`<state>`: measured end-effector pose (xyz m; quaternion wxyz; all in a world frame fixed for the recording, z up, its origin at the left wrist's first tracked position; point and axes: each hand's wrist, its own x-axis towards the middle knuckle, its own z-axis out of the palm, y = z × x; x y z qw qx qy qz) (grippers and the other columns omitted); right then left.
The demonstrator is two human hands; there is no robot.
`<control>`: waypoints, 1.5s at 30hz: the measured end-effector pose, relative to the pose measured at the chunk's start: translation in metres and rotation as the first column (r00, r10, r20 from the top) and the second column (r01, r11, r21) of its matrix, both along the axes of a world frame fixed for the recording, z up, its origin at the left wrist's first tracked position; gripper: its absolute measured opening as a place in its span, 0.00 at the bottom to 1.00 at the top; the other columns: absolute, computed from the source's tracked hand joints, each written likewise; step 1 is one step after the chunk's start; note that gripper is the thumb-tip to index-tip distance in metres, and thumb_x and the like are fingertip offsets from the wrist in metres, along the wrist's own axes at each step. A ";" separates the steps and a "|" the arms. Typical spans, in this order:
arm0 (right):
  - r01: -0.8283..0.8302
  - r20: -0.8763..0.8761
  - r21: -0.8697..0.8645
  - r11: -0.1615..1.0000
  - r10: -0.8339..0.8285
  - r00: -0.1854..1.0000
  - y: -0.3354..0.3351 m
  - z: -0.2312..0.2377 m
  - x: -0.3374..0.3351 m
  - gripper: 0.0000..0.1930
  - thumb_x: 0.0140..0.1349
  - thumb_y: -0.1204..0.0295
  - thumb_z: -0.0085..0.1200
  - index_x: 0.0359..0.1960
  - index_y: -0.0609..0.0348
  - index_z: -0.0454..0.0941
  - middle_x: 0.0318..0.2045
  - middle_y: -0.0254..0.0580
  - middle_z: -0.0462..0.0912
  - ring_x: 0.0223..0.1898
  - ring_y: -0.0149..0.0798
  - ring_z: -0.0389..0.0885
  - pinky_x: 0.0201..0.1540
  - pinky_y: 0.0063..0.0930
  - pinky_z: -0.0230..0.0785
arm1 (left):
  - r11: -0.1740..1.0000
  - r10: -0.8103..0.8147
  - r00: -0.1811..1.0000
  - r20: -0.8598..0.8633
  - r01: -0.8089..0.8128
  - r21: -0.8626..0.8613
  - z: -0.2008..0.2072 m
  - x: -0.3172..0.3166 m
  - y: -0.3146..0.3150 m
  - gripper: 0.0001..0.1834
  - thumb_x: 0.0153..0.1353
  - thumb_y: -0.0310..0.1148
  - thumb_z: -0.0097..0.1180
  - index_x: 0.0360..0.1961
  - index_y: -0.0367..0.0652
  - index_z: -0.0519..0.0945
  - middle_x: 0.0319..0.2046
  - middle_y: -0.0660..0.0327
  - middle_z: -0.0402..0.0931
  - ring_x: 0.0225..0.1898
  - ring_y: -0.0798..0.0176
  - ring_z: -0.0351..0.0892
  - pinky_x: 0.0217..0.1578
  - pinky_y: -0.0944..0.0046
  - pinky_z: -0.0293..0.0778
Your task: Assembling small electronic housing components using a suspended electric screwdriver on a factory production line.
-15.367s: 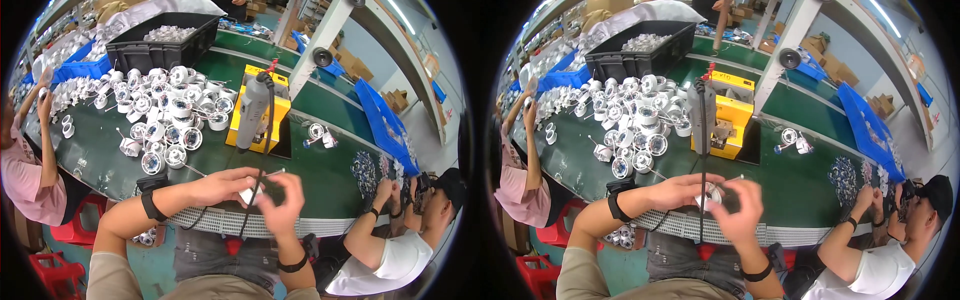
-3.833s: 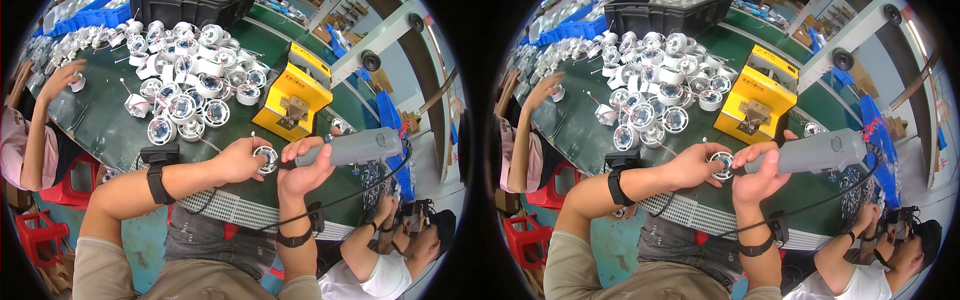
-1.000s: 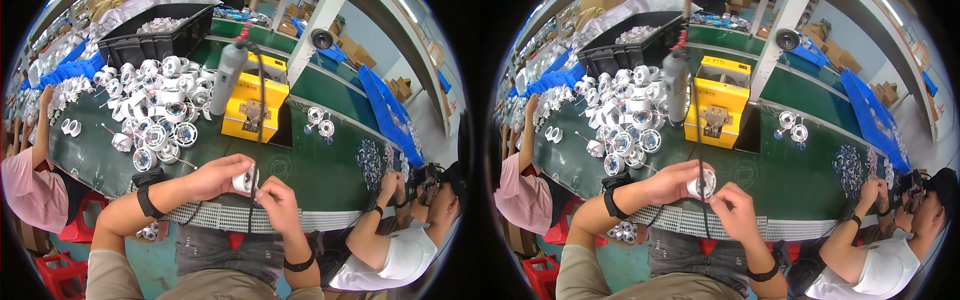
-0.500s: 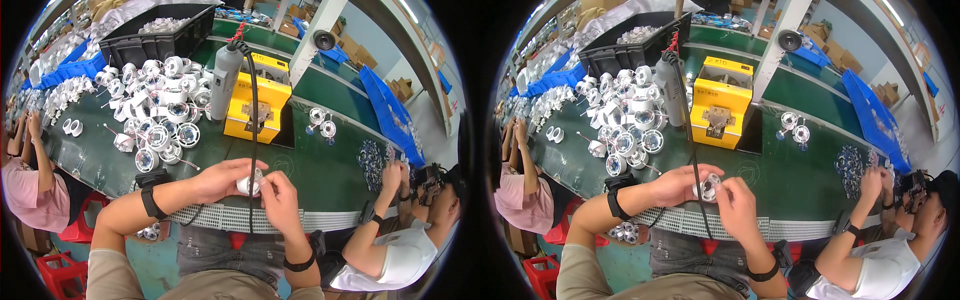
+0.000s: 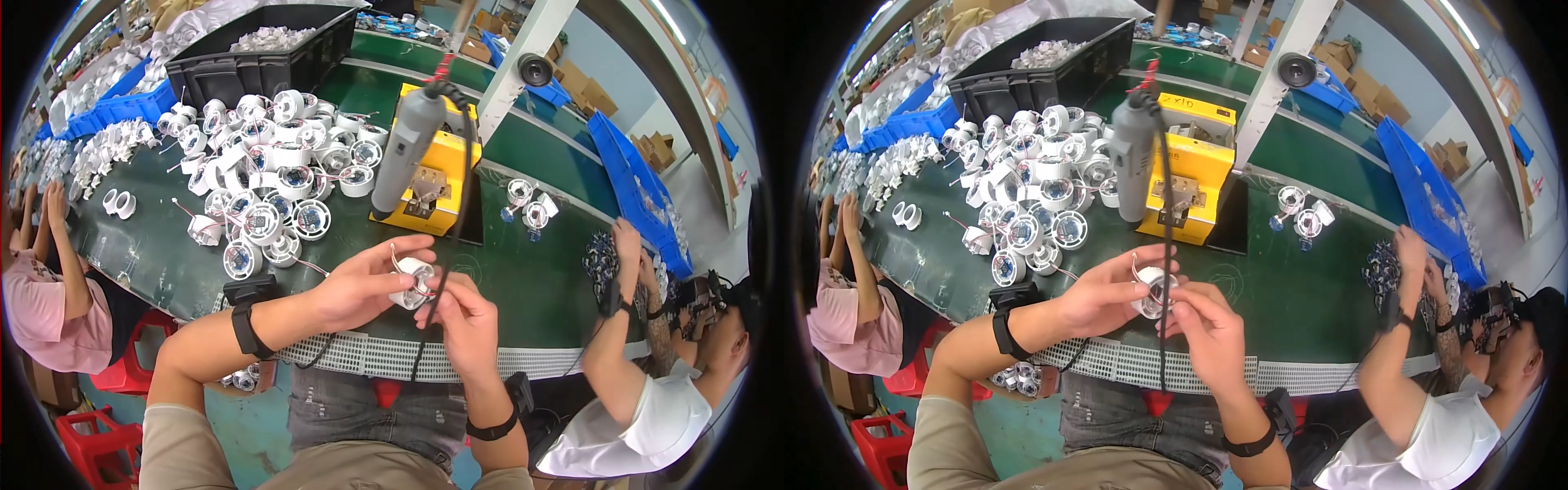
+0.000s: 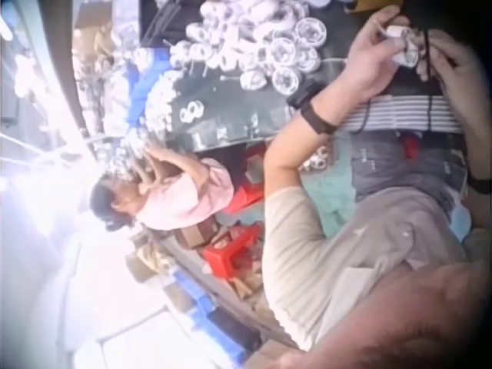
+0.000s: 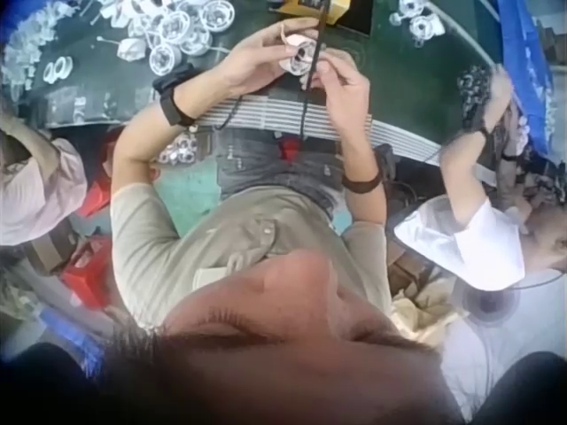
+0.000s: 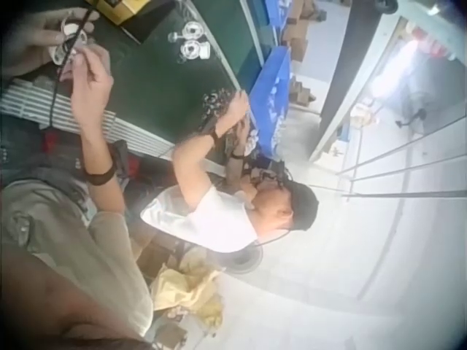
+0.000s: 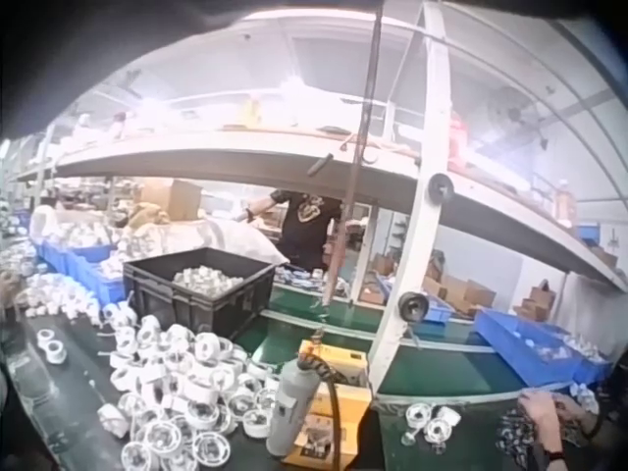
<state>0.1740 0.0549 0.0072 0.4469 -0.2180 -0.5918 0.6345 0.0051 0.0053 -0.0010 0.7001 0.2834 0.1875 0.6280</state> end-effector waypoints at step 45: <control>0.378 -0.264 0.322 0.868 -0.302 0.916 0.098 0.058 -0.123 0.24 0.66 0.74 0.43 0.62 0.60 0.54 0.17 0.36 0.65 0.14 0.31 0.66 0.18 0.26 0.64 | 0.930 0.031 0.742 -0.670 -0.267 -0.252 -0.005 -0.008 0.004 0.21 0.70 0.29 0.43 0.61 0.32 0.64 0.47 0.51 0.74 0.41 0.60 0.82 0.41 0.66 0.83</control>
